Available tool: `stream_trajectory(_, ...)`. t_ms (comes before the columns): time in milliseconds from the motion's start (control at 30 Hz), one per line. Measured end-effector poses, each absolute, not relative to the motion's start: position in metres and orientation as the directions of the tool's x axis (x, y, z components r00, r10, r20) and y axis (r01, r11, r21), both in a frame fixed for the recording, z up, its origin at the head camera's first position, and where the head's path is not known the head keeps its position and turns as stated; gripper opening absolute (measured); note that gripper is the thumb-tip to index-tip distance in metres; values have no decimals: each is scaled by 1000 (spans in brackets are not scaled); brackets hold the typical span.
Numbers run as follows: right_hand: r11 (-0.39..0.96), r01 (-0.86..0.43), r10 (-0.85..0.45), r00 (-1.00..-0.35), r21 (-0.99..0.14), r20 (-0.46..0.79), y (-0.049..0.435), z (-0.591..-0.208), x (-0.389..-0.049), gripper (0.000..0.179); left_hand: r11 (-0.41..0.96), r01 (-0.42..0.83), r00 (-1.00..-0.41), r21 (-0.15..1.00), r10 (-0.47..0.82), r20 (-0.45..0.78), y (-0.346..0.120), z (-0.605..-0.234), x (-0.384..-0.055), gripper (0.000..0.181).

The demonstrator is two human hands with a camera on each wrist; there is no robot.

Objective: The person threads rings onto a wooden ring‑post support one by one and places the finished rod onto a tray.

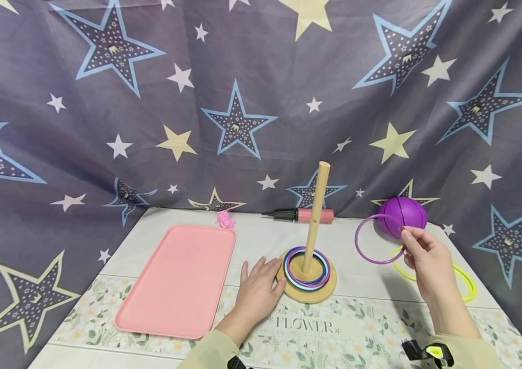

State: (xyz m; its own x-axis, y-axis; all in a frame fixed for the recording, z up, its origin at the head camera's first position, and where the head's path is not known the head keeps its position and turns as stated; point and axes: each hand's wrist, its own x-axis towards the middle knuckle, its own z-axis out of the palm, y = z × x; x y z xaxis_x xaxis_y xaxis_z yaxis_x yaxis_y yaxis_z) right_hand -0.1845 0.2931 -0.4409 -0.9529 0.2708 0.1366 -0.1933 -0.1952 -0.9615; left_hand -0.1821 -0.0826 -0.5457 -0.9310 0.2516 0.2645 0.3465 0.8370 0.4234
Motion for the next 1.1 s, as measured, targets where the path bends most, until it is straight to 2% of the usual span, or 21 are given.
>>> stream_trajectory(267, -193, -265, 318, -928, -945, 195, 276, -403, -178, 8, 836, 343, -932, 428, 248, 263, -82, -545, -182, 53)
stream_trajectory(467, -286, -330, 324, -917, -899, 233, 264, -379, -171, 11, 839, 348, -930, 418, 254, 264, -82, -547, -182, 54)
stream_trajectory(867, -438, -400, 228, -916, -805, 331, 247, -342, -168, 17, 834, 349, -930, 427, 252, 269, -84, -546, -182, 53)
stream_trajectory(1100, -488, -435, 206, -900, -757, 384, 227, -323, -170, 10, 834, 350, -929, 427, 251, 271, -84, -547, -183, 53)
